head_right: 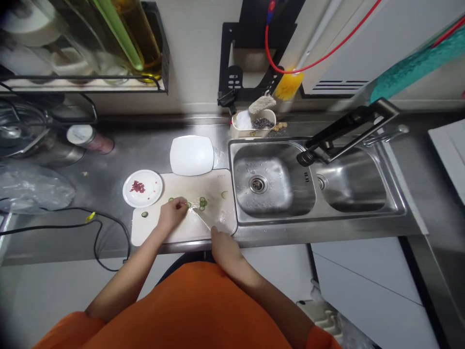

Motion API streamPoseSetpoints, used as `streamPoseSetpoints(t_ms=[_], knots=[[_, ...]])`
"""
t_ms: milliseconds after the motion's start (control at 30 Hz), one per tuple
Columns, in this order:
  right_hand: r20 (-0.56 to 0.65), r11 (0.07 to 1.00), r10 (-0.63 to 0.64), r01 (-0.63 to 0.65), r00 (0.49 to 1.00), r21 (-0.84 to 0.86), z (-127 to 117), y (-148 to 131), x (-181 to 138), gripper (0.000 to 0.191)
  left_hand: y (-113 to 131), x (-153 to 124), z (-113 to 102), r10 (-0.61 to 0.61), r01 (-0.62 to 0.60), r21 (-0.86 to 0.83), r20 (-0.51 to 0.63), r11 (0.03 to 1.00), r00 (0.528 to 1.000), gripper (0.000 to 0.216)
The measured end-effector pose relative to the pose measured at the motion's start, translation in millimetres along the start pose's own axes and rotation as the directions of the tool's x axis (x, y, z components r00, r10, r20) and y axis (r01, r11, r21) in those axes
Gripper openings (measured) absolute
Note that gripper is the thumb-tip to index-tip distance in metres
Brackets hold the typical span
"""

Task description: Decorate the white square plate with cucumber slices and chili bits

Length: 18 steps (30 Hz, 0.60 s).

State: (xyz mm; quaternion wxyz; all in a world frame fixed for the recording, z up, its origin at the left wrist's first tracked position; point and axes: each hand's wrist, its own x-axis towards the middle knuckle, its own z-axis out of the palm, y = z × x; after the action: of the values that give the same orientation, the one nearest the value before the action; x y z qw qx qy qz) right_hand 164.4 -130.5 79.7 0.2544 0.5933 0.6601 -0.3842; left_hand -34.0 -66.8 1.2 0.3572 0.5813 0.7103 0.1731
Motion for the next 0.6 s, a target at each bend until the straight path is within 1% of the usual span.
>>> streamPoseSetpoints(t_ms=[133, 200, 400, 600], knots=[[-0.015, 1.0, -0.007, 0.007, 1.0, -0.018, -2.6, -4.4, -0.1, 0.041, -4.5, -7.9, 6.4, 0.123, -0.119, 0.054, -0.069, 0.991, 0.99, 0.015], [-0.031, 1.0, -0.016, 0.015, 0.999, -0.026, -3.9, -8.3, -0.3, 0.043, -6.8, -10.3, 9.2, 0.156, -0.15, 0.067, -0.096, 0.986, 0.983, 0.015], [-0.064, 0.997, -0.052, 0.048, 0.997, -0.059, -5.6, -22.2, 2.6, 0.042, -8.9, -12.3, 12.5, 0.154, -0.148, 0.063, -0.119, 0.987, 0.981, 0.012], [-0.067, 0.994, -0.071, 0.065, 0.995, -0.09, -3.9, -26.9, 8.7, 0.042, -8.6, -12.1, 11.9, 0.146, -0.14, 0.055, -0.125, 0.989, 0.981, 0.015]])
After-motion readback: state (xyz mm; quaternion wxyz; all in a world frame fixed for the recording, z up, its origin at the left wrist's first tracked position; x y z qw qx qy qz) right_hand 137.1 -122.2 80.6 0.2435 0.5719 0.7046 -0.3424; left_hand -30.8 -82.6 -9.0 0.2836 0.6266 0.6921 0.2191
